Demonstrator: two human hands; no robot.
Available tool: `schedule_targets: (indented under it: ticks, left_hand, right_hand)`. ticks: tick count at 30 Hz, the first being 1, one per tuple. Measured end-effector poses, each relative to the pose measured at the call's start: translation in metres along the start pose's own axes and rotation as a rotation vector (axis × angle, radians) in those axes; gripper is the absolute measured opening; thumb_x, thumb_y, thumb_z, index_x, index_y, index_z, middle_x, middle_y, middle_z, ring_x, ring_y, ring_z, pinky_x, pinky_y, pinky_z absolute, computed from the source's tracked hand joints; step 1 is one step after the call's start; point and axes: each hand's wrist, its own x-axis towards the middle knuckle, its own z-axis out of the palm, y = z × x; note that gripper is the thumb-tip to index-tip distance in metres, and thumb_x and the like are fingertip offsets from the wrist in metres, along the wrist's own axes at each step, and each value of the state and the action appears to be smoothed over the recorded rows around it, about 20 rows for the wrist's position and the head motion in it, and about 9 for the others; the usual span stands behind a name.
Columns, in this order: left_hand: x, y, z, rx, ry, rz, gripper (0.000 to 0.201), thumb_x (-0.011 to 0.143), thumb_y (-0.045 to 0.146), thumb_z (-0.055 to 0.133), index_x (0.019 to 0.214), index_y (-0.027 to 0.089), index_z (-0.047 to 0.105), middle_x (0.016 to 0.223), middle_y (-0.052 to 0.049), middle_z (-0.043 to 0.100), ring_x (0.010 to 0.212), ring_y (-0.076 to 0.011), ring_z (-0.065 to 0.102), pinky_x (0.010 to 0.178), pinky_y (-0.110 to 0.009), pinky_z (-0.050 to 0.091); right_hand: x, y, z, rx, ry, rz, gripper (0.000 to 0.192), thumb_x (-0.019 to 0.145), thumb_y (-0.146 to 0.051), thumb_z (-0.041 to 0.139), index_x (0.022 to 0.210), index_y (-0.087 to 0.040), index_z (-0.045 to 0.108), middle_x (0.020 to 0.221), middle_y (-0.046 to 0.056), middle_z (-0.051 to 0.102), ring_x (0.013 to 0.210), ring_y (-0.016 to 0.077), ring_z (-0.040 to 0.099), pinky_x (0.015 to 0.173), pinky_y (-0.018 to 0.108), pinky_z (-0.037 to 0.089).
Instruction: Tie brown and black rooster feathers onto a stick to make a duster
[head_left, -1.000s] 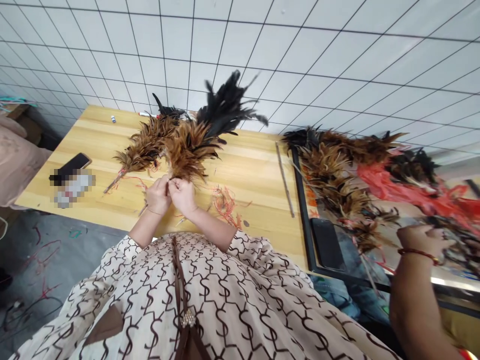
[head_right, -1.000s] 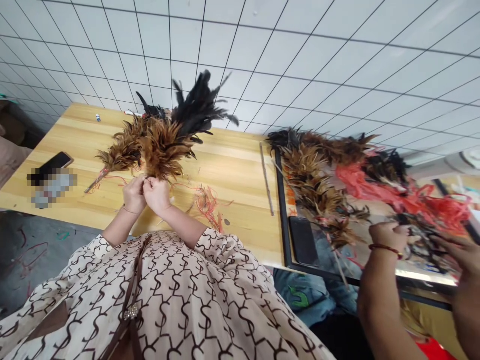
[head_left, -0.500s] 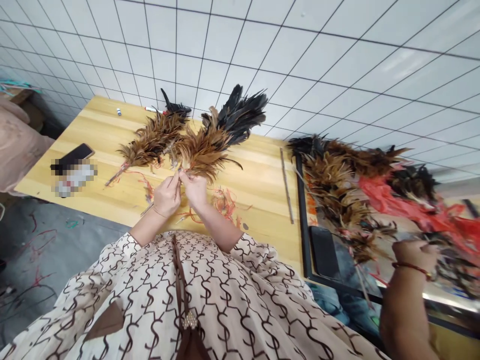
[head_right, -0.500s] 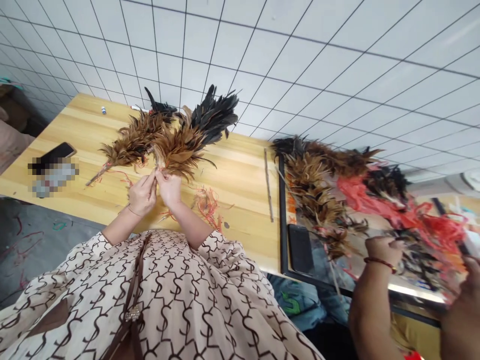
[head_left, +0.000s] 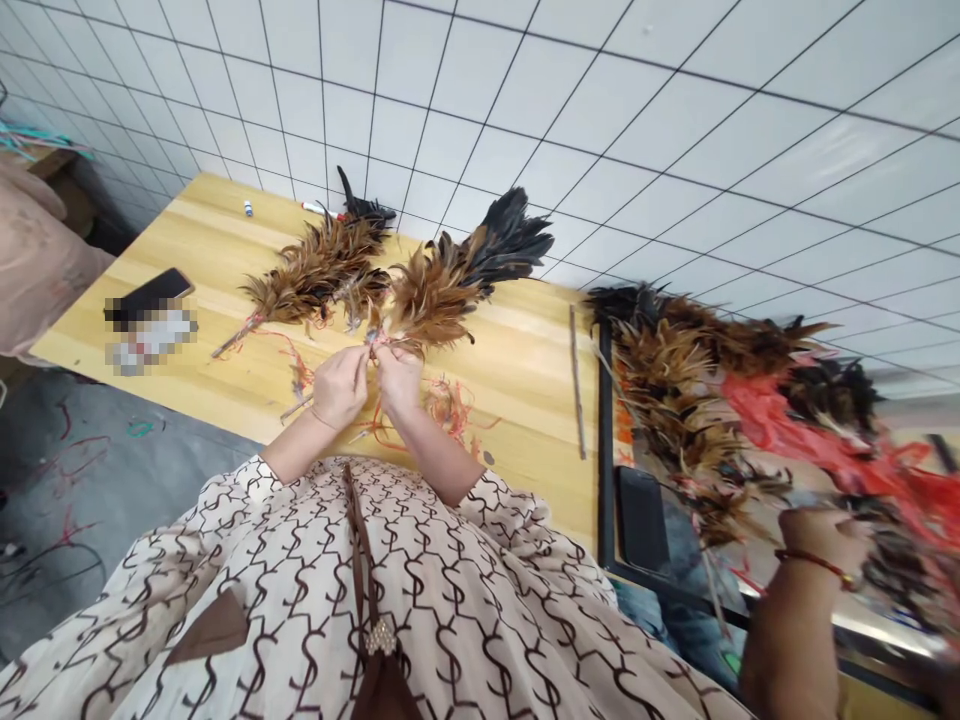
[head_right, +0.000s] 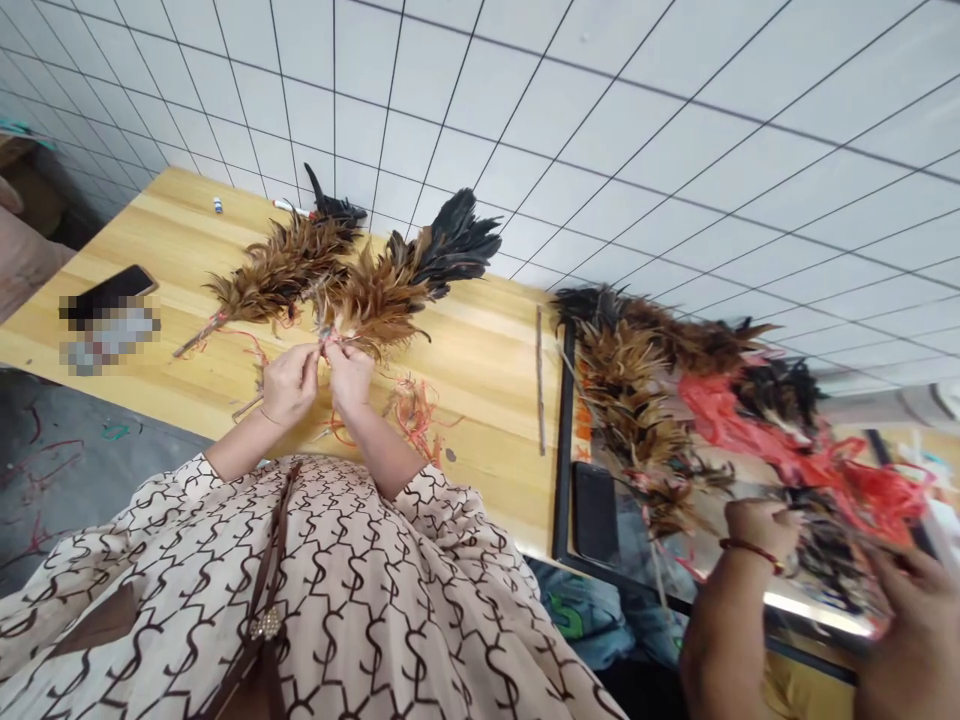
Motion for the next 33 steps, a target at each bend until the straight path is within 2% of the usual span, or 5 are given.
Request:
schedule_targets:
  ticks: [6, 9, 16, 23, 33]
  left_hand:
    - [0.006, 0.005, 0.001, -0.185, 0.061, -0.255, 0.024, 0.082, 0.029, 0.053, 0.098, 0.017, 0.065, 0.072, -0.004, 0.068, 0.066, -0.0151, 0.06, 0.07, -0.028, 0.048]
    - [0.01, 0.003, 0.003, -0.297, 0.025, -0.37, 0.018, 0.078, 0.025, 0.055, 0.085, 0.017, 0.069, 0.063, -0.001, 0.064, 0.061, -0.0146, 0.057, 0.066, -0.027, 0.047]
    - [0.017, 0.002, 0.005, -0.584, -0.016, -0.556, 0.015, 0.067, 0.018, 0.06, 0.078, 0.017, 0.071, 0.064, -0.001, 0.065, 0.06, -0.0137, 0.056, 0.061, -0.026, 0.047]
    - [0.021, 0.003, 0.002, -0.87, -0.046, -0.769, 0.014, 0.057, 0.021, 0.071, 0.067, 0.016, 0.063, 0.041, 0.008, 0.045, 0.035, -0.0036, 0.034, 0.038, -0.017, 0.024]
    - [0.022, 0.007, -0.002, -0.951, -0.05, -0.8, 0.023, 0.055, 0.021, 0.075, 0.073, 0.018, 0.061, 0.047, 0.008, 0.048, 0.036, -0.0041, 0.039, 0.038, -0.017, 0.026]
  right_hand:
    - [-0.002, -0.003, 0.0, 0.021, -0.031, 0.007, 0.014, 0.061, -0.026, 0.057, 0.051, -0.016, 0.053, 0.051, -0.003, 0.052, 0.052, 0.0073, 0.044, 0.055, 0.021, 0.038]
    - [-0.002, 0.001, 0.001, -0.007, -0.051, -0.035, 0.015, 0.06, -0.027, 0.057, 0.05, -0.016, 0.054, 0.052, -0.003, 0.053, 0.055, 0.0082, 0.046, 0.057, 0.021, 0.039]
    - [0.001, 0.01, 0.0, -0.073, -0.045, -0.019, 0.02, 0.062, -0.029, 0.055, 0.048, -0.017, 0.051, 0.045, -0.005, 0.043, 0.047, 0.0064, 0.037, 0.048, 0.02, 0.032]
    - [0.003, 0.006, -0.004, -0.13, -0.096, -0.074, 0.022, 0.063, -0.027, 0.054, 0.045, -0.017, 0.047, 0.046, -0.006, 0.041, 0.05, 0.007, 0.037, 0.051, 0.02, 0.032]
    - [0.005, 0.0, -0.015, -0.161, -0.29, -0.17, 0.024, 0.07, -0.031, 0.052, 0.05, -0.018, 0.053, 0.05, -0.004, 0.049, 0.053, 0.0086, 0.043, 0.059, 0.023, 0.038]
